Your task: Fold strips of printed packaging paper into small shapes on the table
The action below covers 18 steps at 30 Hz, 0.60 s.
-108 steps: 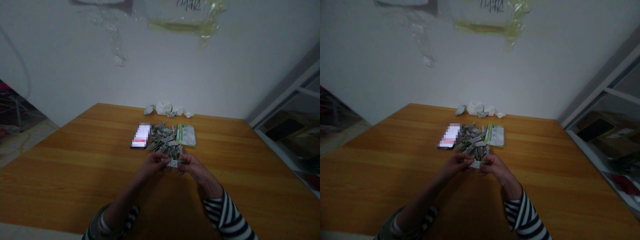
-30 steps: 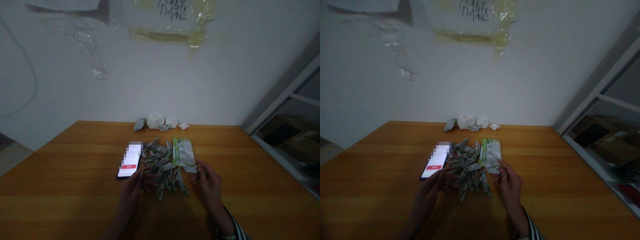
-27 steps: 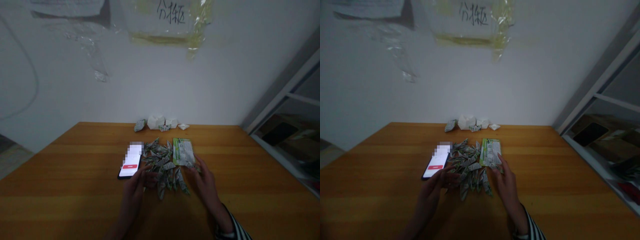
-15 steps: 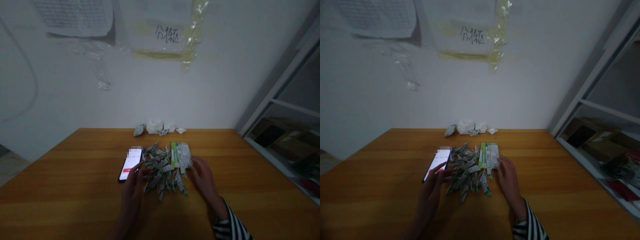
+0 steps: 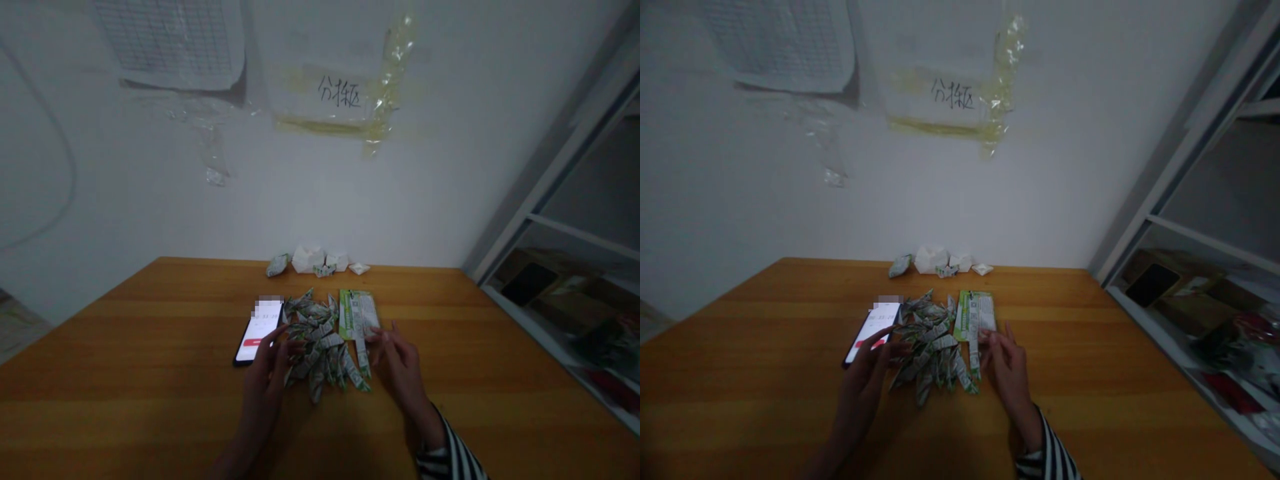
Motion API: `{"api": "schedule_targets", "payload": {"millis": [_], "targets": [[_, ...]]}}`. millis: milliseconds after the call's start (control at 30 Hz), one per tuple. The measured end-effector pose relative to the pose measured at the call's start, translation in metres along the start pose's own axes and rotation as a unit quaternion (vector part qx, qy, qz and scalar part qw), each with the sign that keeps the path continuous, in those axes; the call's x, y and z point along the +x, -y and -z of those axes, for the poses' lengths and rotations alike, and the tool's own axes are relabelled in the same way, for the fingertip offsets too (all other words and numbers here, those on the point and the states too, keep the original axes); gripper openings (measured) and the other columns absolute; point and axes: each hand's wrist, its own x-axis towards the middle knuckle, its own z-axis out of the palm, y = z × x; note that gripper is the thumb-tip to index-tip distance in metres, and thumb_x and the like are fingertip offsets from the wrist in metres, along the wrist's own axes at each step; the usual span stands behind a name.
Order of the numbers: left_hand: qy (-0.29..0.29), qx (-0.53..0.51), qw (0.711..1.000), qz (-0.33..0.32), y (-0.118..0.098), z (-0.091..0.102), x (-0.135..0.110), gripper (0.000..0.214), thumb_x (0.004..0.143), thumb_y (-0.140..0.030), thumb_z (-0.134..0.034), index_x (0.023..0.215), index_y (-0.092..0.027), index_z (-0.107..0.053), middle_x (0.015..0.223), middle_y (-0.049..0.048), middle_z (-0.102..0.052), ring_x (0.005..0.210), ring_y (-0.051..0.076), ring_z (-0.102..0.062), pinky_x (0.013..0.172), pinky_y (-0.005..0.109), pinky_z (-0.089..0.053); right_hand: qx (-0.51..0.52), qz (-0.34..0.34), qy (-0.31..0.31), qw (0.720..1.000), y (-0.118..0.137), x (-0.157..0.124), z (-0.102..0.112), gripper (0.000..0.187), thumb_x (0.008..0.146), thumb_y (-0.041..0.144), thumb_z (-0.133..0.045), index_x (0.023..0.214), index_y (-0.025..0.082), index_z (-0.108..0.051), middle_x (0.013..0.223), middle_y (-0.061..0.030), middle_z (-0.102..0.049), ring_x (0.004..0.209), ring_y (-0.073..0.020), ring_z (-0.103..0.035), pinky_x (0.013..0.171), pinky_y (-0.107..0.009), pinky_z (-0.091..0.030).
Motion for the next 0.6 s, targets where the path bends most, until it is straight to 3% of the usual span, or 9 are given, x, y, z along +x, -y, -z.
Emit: {"api": "schedule_targets", "payload": {"millis": [100, 233, 300, 367, 500, 600], "targets": [[-0.003, -0.008, 1.0, 0.001, -0.001, 0.0, 0.001, 0.043, 0.09, -0.046, -0.052, 0.123, -0.018, -0.053, 0.099, 0.0103, -0.074, 0.088, 0.024, -0.072, 0.077, 0.035, -0.058, -0.108, 0.047, -0.009, 0.993, -0.014, 0.009, 0.01, 0.028, 0.092, 0.042, -0.053, 0.1, 0.023, -0.073, 0.105, -0.0075, -0.075, 0.108, -0.0265, -0.065, 0.114, -0.058, -0.02], [0.005, -0.005, 1.0, -0.003, 0.002, 0.001, 0.001, 0.045, 0.09, -0.046, -0.052, 0.125, -0.018, -0.052, 0.095, 0.0092, -0.075, 0.086, 0.023, -0.073, 0.076, 0.035, -0.059, -0.152, 0.085, 0.076, 0.982, -0.023, 0.013, 0.014, 0.036, 0.095, 0.04, -0.048, 0.128, 0.03, -0.059, 0.137, -0.0063, -0.058, 0.135, -0.0267, -0.043, 0.115, -0.062, -0.008], [0.006, -0.003, 1.0, -0.002, 0.003, 0.002, 0.001, 0.045, 0.09, -0.047, -0.051, 0.126, -0.019, -0.051, 0.095, 0.0089, -0.075, 0.086, 0.023, -0.073, 0.076, 0.035, -0.059, -0.125, 0.09, 0.12, 0.981, -0.019, 0.01, 0.012, 0.037, 0.096, 0.038, -0.047, 0.13, 0.031, -0.057, 0.136, -0.0061, -0.058, 0.132, -0.0252, -0.047, 0.116, -0.06, -0.005], [0.005, -0.002, 1.0, -0.002, 0.003, 0.002, 0.001, 0.046, 0.09, -0.047, -0.051, 0.126, -0.018, -0.051, 0.095, 0.0087, -0.075, 0.086, 0.024, -0.073, 0.076, 0.037, -0.059, -0.085, 0.081, 0.136, 0.984, -0.012, 0.005, 0.009, 0.034, 0.096, 0.038, -0.048, 0.125, 0.028, -0.062, 0.126, -0.0065, -0.066, 0.122, -0.0245, -0.057, 0.117, -0.058, -0.01], [-0.003, -0.007, 1.0, 0.0, 0.001, 0.0, 0.002, 0.044, 0.09, -0.047, -0.051, 0.124, -0.019, -0.052, 0.095, 0.0088, -0.075, 0.084, 0.023, -0.073, 0.075, 0.036, -0.059, 0.01, 0.018, 0.103, 0.994, 0.0, 0.001, 0.006, 0.035, 0.097, 0.042, -0.044, 0.11, 0.024, -0.07, 0.102, -0.0061, -0.076, 0.103, -0.0248, -0.067, 0.113, -0.056, -0.026], [-0.003, -0.007, 1.0, 0.003, -0.001, -0.002, 0.001, 0.044, 0.09, -0.046, -0.051, 0.123, -0.018, -0.052, 0.096, 0.0097, -0.074, 0.085, 0.024, -0.073, 0.075, 0.036, -0.059, 0.004, 0.016, 0.056, 0.998, -0.008, 0.006, 0.008, 0.032, 0.095, 0.041, -0.048, 0.11, 0.023, -0.07, 0.1, -0.0063, -0.076, 0.104, -0.0252, -0.067, 0.115, -0.057, -0.016]]}}
